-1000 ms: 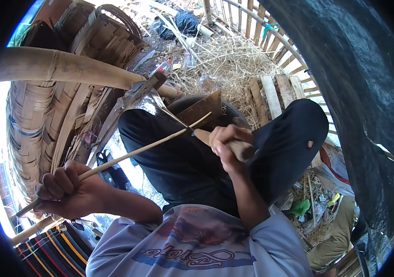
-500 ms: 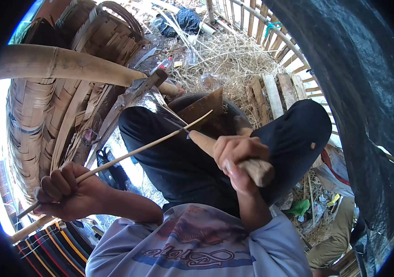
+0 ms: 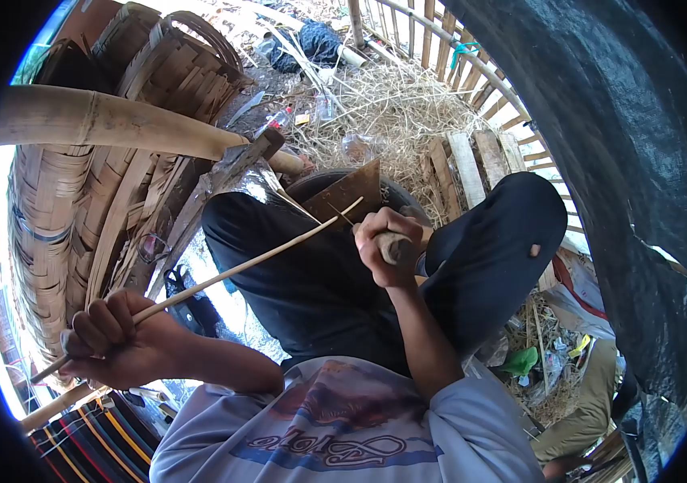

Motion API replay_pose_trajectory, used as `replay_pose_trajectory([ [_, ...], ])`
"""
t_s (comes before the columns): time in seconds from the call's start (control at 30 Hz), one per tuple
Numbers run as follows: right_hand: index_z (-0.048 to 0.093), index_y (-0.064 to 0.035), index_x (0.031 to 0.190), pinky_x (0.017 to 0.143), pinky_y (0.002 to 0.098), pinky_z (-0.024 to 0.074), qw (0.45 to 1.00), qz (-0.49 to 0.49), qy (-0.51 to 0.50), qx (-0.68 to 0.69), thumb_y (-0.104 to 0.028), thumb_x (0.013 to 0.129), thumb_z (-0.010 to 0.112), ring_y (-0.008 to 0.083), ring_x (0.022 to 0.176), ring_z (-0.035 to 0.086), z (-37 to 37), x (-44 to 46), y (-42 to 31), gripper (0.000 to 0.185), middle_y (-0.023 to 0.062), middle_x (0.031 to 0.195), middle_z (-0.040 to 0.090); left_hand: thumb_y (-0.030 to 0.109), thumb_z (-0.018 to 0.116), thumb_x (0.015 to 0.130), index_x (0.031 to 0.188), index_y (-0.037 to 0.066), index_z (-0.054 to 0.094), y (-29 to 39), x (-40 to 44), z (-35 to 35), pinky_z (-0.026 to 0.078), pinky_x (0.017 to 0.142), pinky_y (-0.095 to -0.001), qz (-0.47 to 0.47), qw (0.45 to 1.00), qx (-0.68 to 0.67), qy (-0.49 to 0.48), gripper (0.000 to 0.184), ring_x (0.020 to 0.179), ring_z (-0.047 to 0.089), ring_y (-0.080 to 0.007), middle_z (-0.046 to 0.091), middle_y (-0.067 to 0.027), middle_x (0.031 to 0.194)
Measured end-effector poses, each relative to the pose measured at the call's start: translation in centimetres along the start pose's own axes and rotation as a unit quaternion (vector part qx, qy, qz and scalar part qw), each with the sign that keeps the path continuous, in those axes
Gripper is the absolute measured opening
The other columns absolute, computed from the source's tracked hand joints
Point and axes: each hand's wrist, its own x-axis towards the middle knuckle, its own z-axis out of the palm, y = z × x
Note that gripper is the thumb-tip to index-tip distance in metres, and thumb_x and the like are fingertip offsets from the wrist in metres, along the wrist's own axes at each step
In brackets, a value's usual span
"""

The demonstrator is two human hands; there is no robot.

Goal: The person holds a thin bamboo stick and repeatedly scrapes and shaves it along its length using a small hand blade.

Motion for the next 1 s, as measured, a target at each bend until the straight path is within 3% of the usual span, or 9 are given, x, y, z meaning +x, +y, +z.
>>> replay_pose_trajectory([
  [0.13, 0.045, -0.0032, 0.066, 0.048, 0.0243, 0.0392, 0.991, -0.055, -0.054, 0.109, -0.006, 0.076, 0.058, 0.0121, 0.049, 0.047, 2.2, 0.5, -5.4, 0.017, 0.0045, 0.057, 0.051, 0.042, 0.042, 0.096, 0.059, 0.016, 0.027, 0.0, 0.1, -0.3, 0.015, 0.044, -0.0235, 0.003, 1.000, 0.007, 0.000, 0.047, 0.046, 0.018, -0.0048, 0.025, 0.0054, 0.053],
  [0.27, 0.045, -0.0039, 0.065, 0.047, 0.0240, 0.0383, 0.999, 0.010, 0.025, 0.044, -0.006, 0.076, 0.059, 0.0111, 0.050, 0.048, -0.3, -0.6, 2.0, 0.018, 0.0044, 0.057, 0.052, 0.042, 0.043, 0.096, 0.060, 0.016, 0.028, -0.4, -0.4, 0.0, 0.015, 0.044, -0.0241, -0.002, 0.999, 0.047, 0.019, 0.047, 0.046, 0.019, -0.0053, 0.025, 0.0052, 0.053],
  [0.43, 0.047, -0.0042, 0.064, 0.044, 0.0233, 0.0373, 0.992, -0.070, -0.051, 0.092, -0.007, 0.075, 0.061, 0.0114, 0.047, 0.048, 2.4, 0.6, -5.1, 0.018, 0.0037, 0.056, 0.052, 0.042, 0.045, 0.095, 0.061, 0.016, 0.029, 0.3, -0.2, -0.3, 0.015, 0.045, -0.0242, -0.007, 1.000, 0.003, 0.004, 0.046, 0.046, 0.020, -0.0048, 0.025, 0.0053, 0.053],
  [0.5, 0.047, -0.0042, 0.064, 0.045, 0.0228, 0.0378, 0.993, -0.022, -0.011, 0.112, -0.009, 0.076, 0.061, 0.0111, 0.047, 0.049, 2.0, -0.4, -3.8, 0.020, 0.0034, 0.056, 0.052, 0.043, 0.045, 0.095, 0.060, 0.017, 0.029, 0.0, -0.2, -0.2, 0.015, 0.045, -0.0242, -0.003, 1.000, 0.019, 0.017, 0.047, 0.046, 0.020, -0.0048, 0.025, 0.0054, 0.053],
  [0.6, 0.045, -0.0028, 0.064, 0.046, 0.0226, 0.0388, 0.995, -0.023, -0.022, -0.090, -0.010, 0.077, 0.061, 0.0103, 0.048, 0.050, -0.3, -0.5, 1.5, 0.022, 0.0039, 0.056, 0.052, 0.042, 0.045, 0.095, 0.059, 0.017, 0.030, -0.1, -0.3, 0.4, 0.016, 0.045, -0.0237, 0.000, 1.000, 0.007, 0.020, 0.046, 0.046, 0.021, -0.0046, 0.025, 0.0056, 0.053],
  [0.77, 0.048, -0.0039, 0.063, 0.047, 0.0236, 0.0404, 0.990, -0.077, -0.068, 0.093, -0.008, 0.075, 0.062, 0.0127, 0.048, 0.051, 2.1, 0.6, -5.0, 0.019, 0.0039, 0.054, 0.051, 0.043, 0.043, 0.096, 0.059, 0.017, 0.030, -0.3, 0.0, 0.3, 0.015, 0.043, -0.0237, 0.005, 1.000, 0.002, 0.019, 0.046, 0.045, 0.020, -0.0047, 0.025, 0.0056, 0.052],
  [0.83, 0.047, -0.0035, 0.063, 0.047, 0.0237, 0.0404, 0.995, -0.030, -0.032, 0.089, -0.007, 0.075, 0.060, 0.0122, 0.047, 0.050, 1.6, 0.1, -3.1, 0.018, 0.0043, 0.054, 0.052, 0.043, 0.043, 0.096, 0.060, 0.017, 0.029, -0.3, 0.1, 0.2, 0.015, 0.043, -0.0237, -0.002, 1.000, 0.010, 0.010, 0.046, 0.045, 0.020, -0.0046, 0.026, 0.0055, 0.052],
  [0.93, 0.047, -0.0035, 0.063, 0.048, 0.0241, 0.0403, 0.987, -0.025, -0.052, -0.153, -0.006, 0.073, 0.059, 0.0116, 0.048, 0.050, 0.0, 0.5, 1.5, 0.016, 0.0046, 0.055, 0.052, 0.043, 0.044, 0.095, 0.060, 0.017, 0.030, -0.5, 0.0, 0.5, 0.015, 0.043, -0.0235, -0.008, 1.000, 0.005, 0.002, 0.046, 0.045, 0.020, -0.0044, 0.027, 0.0054, 0.052],
  [1.0, 0.048, -0.0036, 0.063, 0.047, 0.0243, 0.0405, 0.997, -0.024, -0.036, -0.063, -0.007, 0.074, 0.060, 0.0117, 0.047, 0.050, 0.8, 0.6, -0.9, 0.016, 0.0043, 0.054, 0.052, 0.042, 0.047, 0.094, 0.060, 0.016, 0.032, -0.3, 0.0, 0.5, 0.016, 0.043, -0.0234, -0.002, 1.000, -0.007, 0.009, 0.045, 0.045, 0.020, -0.0045, 0.027, 0.0053, 0.052],
])
